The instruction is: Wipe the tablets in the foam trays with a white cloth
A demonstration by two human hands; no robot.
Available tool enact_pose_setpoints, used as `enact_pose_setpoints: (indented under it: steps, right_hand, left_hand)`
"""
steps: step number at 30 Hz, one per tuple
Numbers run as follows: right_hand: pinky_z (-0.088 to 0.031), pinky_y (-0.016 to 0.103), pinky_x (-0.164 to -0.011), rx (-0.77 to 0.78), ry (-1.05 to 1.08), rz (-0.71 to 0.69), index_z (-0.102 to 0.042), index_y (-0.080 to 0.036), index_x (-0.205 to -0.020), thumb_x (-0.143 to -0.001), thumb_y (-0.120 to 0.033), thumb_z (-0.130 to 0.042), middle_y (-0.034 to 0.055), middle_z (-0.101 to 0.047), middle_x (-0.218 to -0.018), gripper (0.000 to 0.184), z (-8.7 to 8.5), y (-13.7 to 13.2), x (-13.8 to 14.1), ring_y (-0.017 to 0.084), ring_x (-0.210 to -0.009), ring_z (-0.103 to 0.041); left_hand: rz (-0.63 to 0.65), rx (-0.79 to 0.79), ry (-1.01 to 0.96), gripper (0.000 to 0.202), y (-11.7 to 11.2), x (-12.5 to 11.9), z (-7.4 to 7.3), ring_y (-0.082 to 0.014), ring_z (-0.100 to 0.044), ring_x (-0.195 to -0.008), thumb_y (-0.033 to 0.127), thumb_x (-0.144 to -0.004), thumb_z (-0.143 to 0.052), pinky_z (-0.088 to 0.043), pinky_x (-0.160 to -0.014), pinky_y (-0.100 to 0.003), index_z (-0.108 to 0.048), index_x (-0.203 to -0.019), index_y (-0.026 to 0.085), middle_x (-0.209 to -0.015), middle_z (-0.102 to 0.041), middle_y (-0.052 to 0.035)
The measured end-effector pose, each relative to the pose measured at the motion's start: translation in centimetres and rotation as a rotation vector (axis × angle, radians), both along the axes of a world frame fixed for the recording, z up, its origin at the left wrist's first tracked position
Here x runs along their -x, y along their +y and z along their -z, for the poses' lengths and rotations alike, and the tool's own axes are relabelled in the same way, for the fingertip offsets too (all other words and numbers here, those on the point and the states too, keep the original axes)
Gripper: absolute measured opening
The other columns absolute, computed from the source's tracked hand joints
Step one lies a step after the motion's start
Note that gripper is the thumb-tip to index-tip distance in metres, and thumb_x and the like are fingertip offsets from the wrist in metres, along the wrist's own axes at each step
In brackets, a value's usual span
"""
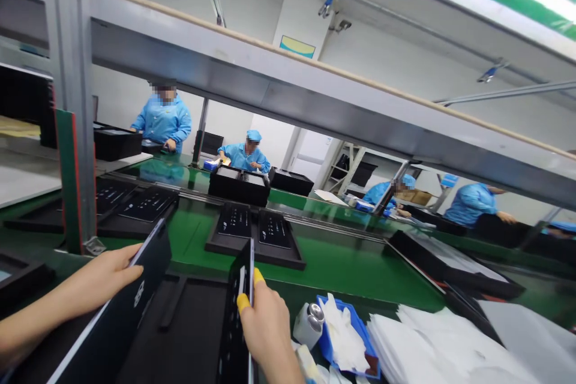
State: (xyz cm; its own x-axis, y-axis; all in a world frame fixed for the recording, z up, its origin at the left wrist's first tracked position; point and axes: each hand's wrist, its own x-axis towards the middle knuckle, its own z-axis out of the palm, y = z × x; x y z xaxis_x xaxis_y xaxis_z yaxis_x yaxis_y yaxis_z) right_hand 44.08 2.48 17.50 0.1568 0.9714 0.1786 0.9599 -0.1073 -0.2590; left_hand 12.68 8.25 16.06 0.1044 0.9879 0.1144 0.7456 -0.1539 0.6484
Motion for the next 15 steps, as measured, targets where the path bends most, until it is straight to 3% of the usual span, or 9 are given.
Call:
enact_pose_setpoints:
  steps: [3, 6, 10, 15]
  right_hand:
    - [-0.045, 0.028, -0.077, 0.060, 0.054, -0.044, -0.066, -0.021, -0.117, -0.092, -0.020, -0.053, 0.0036, -0.074, -0.103, 0.028, -0.7, 1.5, 2.1, 0.024, -0.099, -0.068]
    - [-0.044, 0.031, -0.077, 0.123, 0.002, -0.045, -0.066, -0.020, -0.114, -0.091, -0.019, -0.052, 0.0056, -0.074, -0.103, 0.027, -0.6, 2.0, 3.4, 0.027, -0.098, -0.069]
    - [-0.046, 0.035, -0.083, 0.194, -0.075, -0.047, -0.058, -0.019, -0.134, -0.092, -0.019, -0.049, 0.0086, -0.072, -0.107, 0.043, -0.3, 1.7, 4.3, 0.029, -0.102, -0.068]
    - [-0.049, 0.036, -0.085, 0.206, -0.204, -0.103, -0.057, -0.014, -0.134, -0.091, -0.016, -0.049, 0.0141, -0.066, -0.118, 0.043, -0.8, 3.0, 5.6, 0.030, -0.106, -0.066]
  left_hand:
    - [0.013, 0.000, 0.026, 0.032, 1.7, -1.0, -0.7, -0.0240, -0.067, -0.095, 0.026, -0.078, -0.042, -0.047, -0.084, -0.031, -0.063, -0.101, 0.023, -0.098, -0.073, -0.0041]
    - [0.016, 0.017, 0.045, 0.029, 2.7, -1.6, -0.1, -0.0219, -0.066, -0.094, 0.019, -0.079, -0.041, -0.046, -0.084, -0.032, -0.063, -0.098, 0.021, -0.097, -0.072, -0.0055]
    - [0.005, 0.040, 0.066, 0.026, 3.2, -1.7, 0.6, -0.0174, -0.063, -0.087, 0.018, -0.087, -0.043, -0.048, -0.085, -0.035, -0.060, -0.106, 0.018, -0.094, -0.069, -0.0029]
    - [-0.067, 0.081, 0.179, 0.045, 3.4, -2.6, 0.4, -0.0208, -0.064, -0.094, 0.038, -0.093, -0.050, -0.051, -0.091, -0.044, -0.049, -0.133, 0.017, -0.100, -0.067, -0.0064]
